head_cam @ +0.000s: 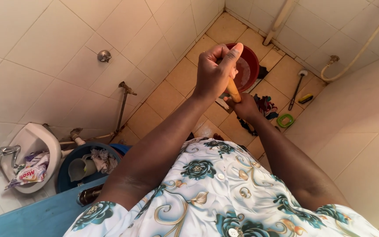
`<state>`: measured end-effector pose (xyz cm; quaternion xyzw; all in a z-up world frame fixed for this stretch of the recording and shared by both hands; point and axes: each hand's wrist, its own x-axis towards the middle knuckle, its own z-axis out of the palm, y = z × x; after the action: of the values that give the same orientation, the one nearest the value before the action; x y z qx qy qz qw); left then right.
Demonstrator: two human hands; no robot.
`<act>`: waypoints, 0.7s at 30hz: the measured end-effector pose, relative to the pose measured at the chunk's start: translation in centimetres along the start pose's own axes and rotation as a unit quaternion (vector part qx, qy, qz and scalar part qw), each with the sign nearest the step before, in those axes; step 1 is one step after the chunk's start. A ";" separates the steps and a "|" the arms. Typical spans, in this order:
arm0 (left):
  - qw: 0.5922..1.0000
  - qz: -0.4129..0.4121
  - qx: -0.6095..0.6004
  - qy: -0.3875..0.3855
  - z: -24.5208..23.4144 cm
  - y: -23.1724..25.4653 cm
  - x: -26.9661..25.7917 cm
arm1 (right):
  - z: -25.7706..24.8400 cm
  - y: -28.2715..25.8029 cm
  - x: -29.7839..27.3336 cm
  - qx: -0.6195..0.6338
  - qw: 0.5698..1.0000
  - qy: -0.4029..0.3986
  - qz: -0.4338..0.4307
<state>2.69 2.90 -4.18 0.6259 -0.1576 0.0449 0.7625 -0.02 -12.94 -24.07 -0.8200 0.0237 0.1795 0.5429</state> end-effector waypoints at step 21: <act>0.998 0.046 0.037 -0.002 2.9 0.8 -0.7 | 0.7 0.9 -1.5 0.052 0.994 0.097 0.002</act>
<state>1.32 0.31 -3.15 0.6455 -0.1858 0.0846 0.7360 -1.86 -12.98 -24.62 -0.8043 0.0872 0.0989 0.5794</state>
